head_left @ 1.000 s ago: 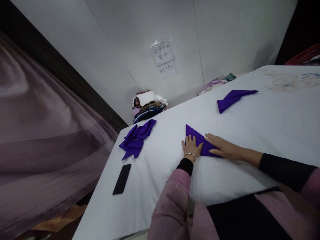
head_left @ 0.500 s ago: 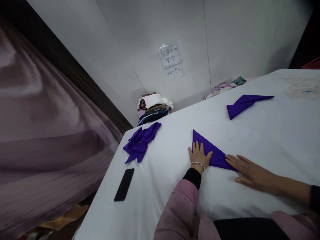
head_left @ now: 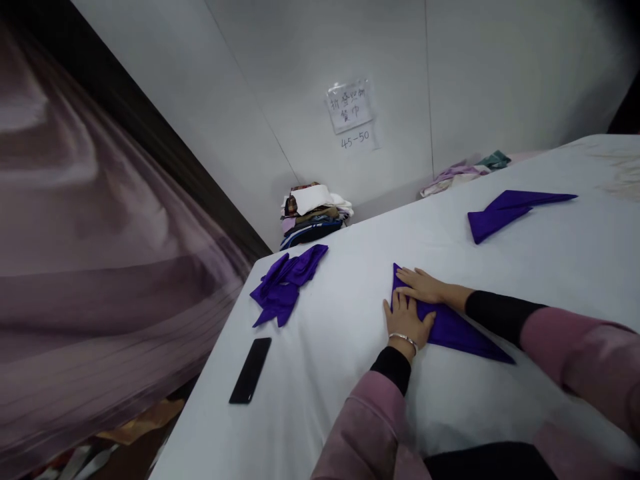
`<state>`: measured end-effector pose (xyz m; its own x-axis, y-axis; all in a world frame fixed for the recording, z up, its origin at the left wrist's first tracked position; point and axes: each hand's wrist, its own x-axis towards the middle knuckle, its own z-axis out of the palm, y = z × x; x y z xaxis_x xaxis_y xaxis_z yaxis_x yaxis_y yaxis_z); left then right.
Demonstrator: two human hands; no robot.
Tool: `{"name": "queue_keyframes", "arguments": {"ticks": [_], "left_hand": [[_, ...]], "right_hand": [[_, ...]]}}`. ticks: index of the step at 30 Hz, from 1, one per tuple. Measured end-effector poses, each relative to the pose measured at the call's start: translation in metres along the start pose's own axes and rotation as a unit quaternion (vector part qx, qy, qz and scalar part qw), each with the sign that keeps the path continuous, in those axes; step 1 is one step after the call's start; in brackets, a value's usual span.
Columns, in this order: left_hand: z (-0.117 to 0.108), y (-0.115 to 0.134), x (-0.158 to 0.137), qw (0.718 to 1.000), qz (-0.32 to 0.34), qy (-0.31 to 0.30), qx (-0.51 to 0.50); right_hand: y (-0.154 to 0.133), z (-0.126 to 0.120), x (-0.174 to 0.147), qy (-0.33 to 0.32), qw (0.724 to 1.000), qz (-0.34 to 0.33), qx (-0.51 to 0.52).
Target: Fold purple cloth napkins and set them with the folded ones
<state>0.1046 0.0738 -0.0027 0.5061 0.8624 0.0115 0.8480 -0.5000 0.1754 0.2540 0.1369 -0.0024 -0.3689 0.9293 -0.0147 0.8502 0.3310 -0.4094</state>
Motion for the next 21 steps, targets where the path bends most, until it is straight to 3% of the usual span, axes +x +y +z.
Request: {"name": "queue_keyframes", "arguments": {"ticks": [9,14,17,21], "left_hand": [[0.002,-0.001,0.000,1.000,-0.004,-0.009,-0.003],[0.000,0.000,0.000,1.000,-0.004,-0.014,-0.001],[-0.001,0.000,0.000,1.000,-0.005,-0.016,0.007],[-0.002,0.000,0.001,1.000,0.001,-0.020,0.016]], "right_hand": [[0.019,-0.001,0.047,0.039,0.999,0.006,-0.010],[0.027,-0.020,0.056,0.026,0.999,0.022,0.017],[0.028,-0.029,0.039,0.031,0.998,0.048,0.038],[0.014,-0.014,-0.025,0.032,0.997,0.047,0.048]]}}
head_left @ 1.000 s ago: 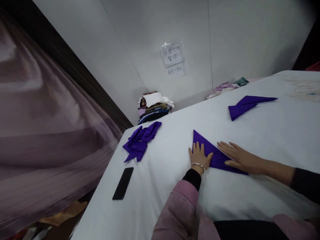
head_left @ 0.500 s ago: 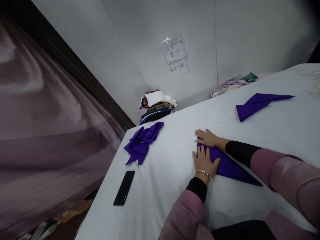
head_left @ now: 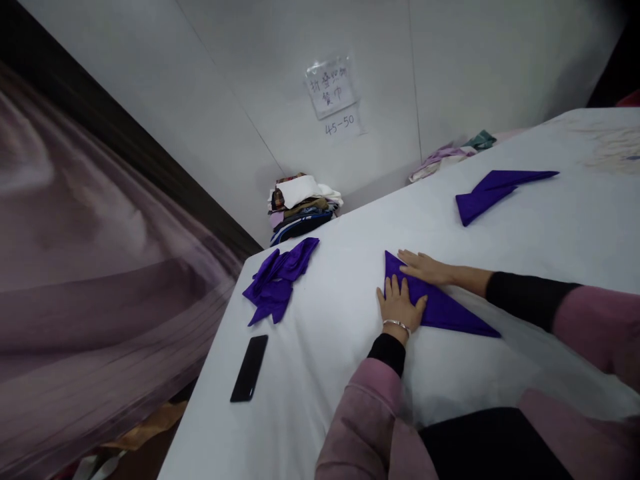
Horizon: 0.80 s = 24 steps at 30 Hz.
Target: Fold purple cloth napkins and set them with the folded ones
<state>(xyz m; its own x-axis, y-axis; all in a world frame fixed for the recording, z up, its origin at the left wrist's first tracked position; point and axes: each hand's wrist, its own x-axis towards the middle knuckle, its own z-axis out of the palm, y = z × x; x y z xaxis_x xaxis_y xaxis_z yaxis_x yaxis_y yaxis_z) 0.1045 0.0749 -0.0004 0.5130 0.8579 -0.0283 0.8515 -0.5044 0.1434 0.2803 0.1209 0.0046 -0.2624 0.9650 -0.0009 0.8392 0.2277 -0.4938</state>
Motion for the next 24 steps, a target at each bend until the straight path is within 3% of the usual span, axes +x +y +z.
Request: {"name": "queue_keyframes", "arguments": {"ticks": [4,7,13,18,24], "left_hand": [[-0.001,0.001,0.001,1.000,0.004,-0.007,0.009],[-0.002,0.001,0.002,1.000,-0.004,-0.019,0.014],[-0.024,-0.001,0.013,0.994,-0.031,-0.100,-0.010],[-0.036,0.013,0.032,0.998,0.007,-0.057,-0.023],[-0.018,0.023,0.040,0.998,0.032,-0.056,-0.010]], "right_hand": [[-0.008,0.025,-0.069,0.014,0.999,-0.045,-0.026],[-0.008,0.034,-0.092,0.014,0.997,-0.057,-0.059],[-0.005,0.036,-0.091,0.048,0.994,-0.074,-0.071],[-0.009,0.032,-0.091,0.029,0.995,-0.065,-0.067],[-0.016,0.025,-0.092,0.029,0.996,-0.071,-0.053]]}}
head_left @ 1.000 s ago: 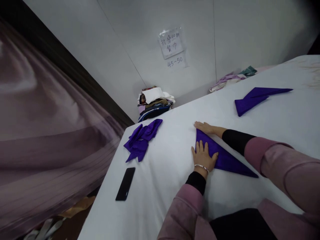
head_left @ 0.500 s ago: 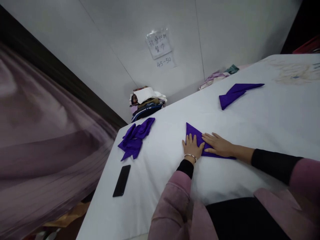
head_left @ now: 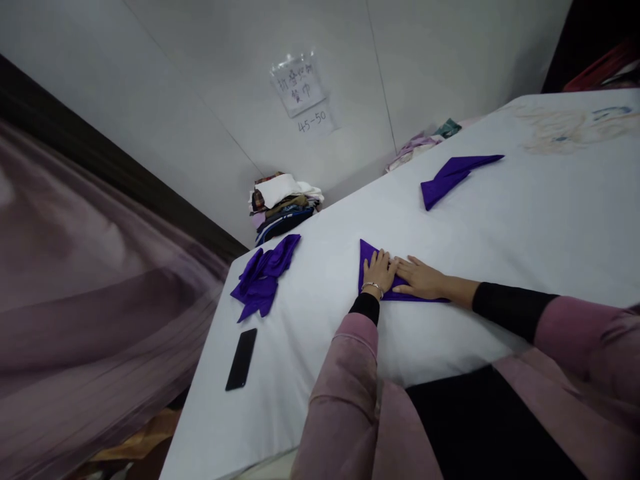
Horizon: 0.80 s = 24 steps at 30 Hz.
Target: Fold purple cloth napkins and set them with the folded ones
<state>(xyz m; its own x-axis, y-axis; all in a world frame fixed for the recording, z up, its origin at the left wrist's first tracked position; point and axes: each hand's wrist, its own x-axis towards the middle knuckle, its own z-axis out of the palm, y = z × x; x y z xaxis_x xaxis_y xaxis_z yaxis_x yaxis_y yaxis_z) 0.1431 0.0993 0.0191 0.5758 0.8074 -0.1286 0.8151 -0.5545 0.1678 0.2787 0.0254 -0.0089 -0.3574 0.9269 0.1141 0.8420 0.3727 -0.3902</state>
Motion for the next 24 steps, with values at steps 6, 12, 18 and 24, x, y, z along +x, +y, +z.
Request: {"name": "queue_keyframes", "arguments": {"ticks": [6,12,18,24], "left_hand": [[0.007,-0.004,0.001,1.000,0.025,0.001,0.009],[0.008,-0.004,0.003,0.999,0.037,0.002,0.023],[0.010,-0.004,0.004,0.999,0.042,0.009,0.028],[0.010,-0.004,0.003,0.999,0.049,0.010,0.017]], "right_hand": [[-0.003,0.006,-0.048,0.013,0.999,0.030,0.014],[-0.008,0.006,-0.130,0.039,0.999,-0.011,0.007],[-0.009,-0.018,-0.161,0.007,0.995,0.078,0.054],[-0.018,-0.025,-0.138,0.042,0.995,0.084,0.036]]}}
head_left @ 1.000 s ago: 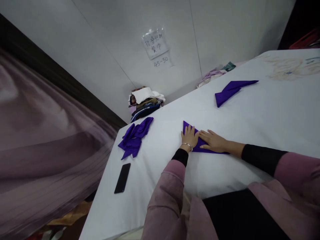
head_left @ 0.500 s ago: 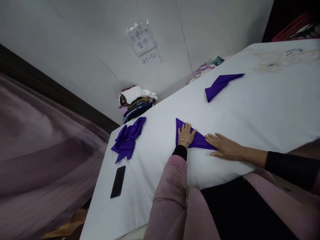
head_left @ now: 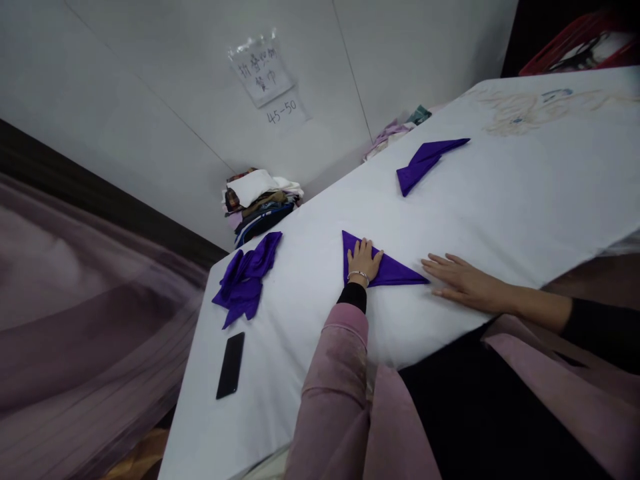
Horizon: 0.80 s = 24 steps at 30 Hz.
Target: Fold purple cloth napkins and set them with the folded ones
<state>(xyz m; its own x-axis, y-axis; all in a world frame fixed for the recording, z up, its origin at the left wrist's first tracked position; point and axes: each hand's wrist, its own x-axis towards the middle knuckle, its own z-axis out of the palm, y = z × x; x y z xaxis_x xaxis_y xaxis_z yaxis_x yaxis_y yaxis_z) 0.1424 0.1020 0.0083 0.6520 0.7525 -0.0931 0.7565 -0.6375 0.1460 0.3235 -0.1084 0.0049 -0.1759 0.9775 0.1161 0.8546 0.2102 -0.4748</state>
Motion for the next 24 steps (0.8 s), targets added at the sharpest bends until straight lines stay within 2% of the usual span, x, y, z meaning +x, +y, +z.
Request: {"name": "queue_keyframes", "arguments": {"ticks": [5,8,11,15,20,24], "left_hand": [[0.001,0.001,-0.001,1.000,-0.007,0.001,-0.003],[0.003,0.001,-0.002,1.000,-0.003,0.007,-0.013],[0.005,0.000,-0.002,0.999,-0.001,0.016,-0.033],[0.006,-0.001,0.001,0.996,-0.001,0.012,-0.088],[-0.013,-0.015,0.008,0.982,-0.006,0.028,-0.187],[-0.034,-0.043,-0.012,0.977,0.004,0.073,-0.201]], "right_hand": [[-0.001,0.019,0.005,-0.031,0.998,-0.056,-0.029],[0.000,0.022,0.008,0.008,0.998,-0.053,-0.042],[-0.004,0.026,0.019,0.049,0.994,-0.082,-0.050],[-0.002,0.044,0.037,0.047,0.990,-0.127,-0.050],[0.018,0.057,0.042,0.065,0.987,-0.136,-0.052],[0.023,0.054,0.039,0.057,0.988,-0.134,-0.045]]}}
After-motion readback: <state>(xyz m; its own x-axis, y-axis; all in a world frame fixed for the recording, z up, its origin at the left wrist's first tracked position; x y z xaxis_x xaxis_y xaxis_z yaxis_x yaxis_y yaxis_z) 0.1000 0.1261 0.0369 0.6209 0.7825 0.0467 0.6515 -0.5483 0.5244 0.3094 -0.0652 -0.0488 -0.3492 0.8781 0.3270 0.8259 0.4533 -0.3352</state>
